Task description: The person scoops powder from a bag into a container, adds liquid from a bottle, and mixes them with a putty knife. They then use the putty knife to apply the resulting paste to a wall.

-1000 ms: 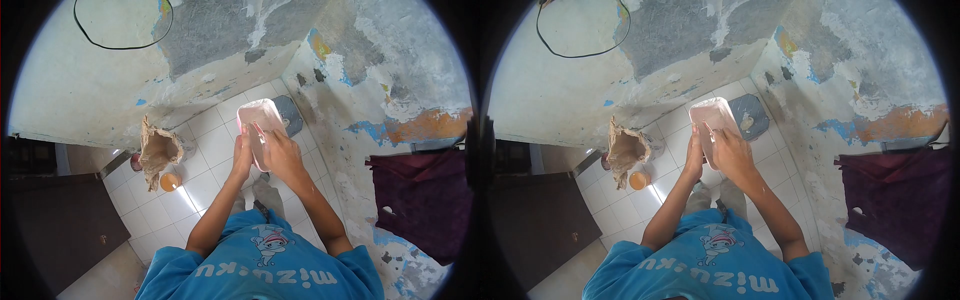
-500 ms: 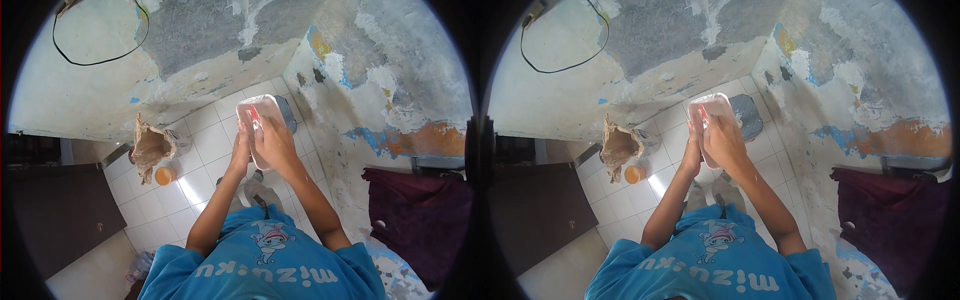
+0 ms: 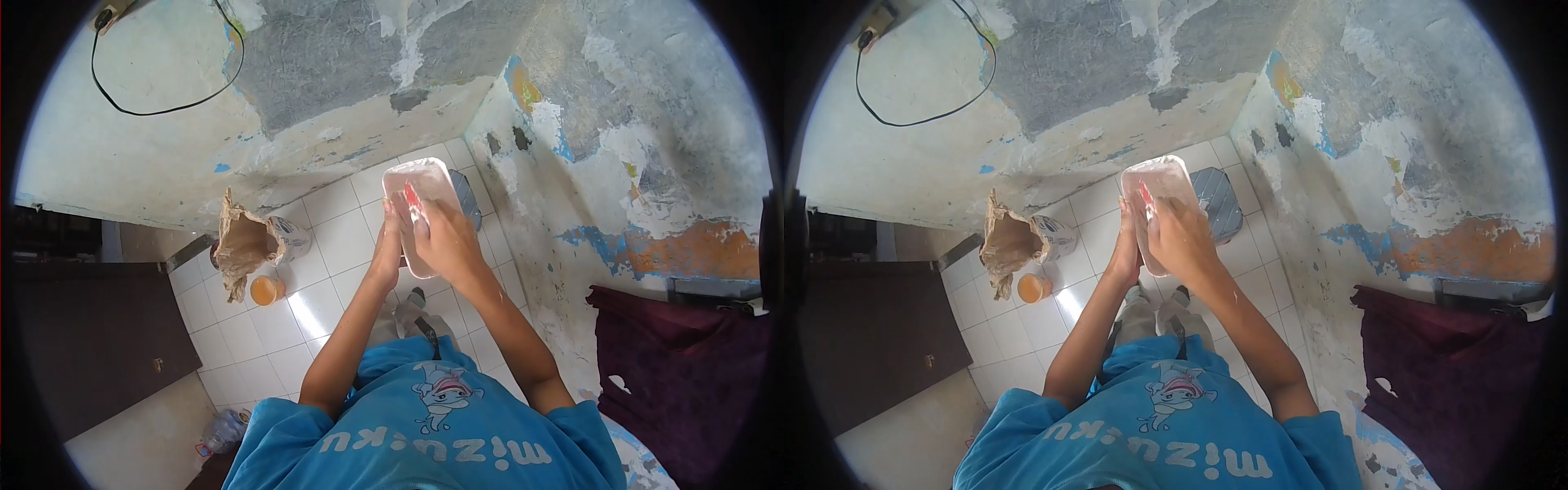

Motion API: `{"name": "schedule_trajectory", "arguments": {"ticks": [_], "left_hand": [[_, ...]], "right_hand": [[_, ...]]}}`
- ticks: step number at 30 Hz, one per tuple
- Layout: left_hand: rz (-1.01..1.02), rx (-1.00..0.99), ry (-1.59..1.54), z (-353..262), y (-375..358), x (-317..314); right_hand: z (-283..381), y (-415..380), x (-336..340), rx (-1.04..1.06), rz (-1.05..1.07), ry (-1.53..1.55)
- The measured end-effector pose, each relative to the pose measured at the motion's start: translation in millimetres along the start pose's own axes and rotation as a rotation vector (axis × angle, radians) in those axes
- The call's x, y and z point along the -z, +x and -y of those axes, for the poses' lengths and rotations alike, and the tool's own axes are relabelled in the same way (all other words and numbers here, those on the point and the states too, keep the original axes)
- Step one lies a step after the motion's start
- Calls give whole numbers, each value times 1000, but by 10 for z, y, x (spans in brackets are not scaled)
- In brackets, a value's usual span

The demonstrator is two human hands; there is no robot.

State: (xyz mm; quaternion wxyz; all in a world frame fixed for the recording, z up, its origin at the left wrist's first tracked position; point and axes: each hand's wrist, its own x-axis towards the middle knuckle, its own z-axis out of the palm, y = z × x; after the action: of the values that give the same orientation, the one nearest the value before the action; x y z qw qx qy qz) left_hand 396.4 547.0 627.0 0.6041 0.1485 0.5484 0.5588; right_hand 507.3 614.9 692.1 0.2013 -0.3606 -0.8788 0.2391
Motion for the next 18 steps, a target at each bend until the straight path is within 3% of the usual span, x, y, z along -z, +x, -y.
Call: {"name": "schedule_trajectory", "arguments": {"ticks": [4, 10, 12, 18], "left_hand": [[59, 93, 40, -183, -108, 26], [12, 40, 81, -233, -28, 245], [37, -36, 28, -245, 44, 327], [37, -19, 103, -318, 19, 430]], "right_hand": [[39, 148, 77, -65, -67, -91], [149, 54, 127, -119, 60, -159], [242, 25, 122, -68, 13, -18], [583, 84, 133, -73, -34, 47]]}}
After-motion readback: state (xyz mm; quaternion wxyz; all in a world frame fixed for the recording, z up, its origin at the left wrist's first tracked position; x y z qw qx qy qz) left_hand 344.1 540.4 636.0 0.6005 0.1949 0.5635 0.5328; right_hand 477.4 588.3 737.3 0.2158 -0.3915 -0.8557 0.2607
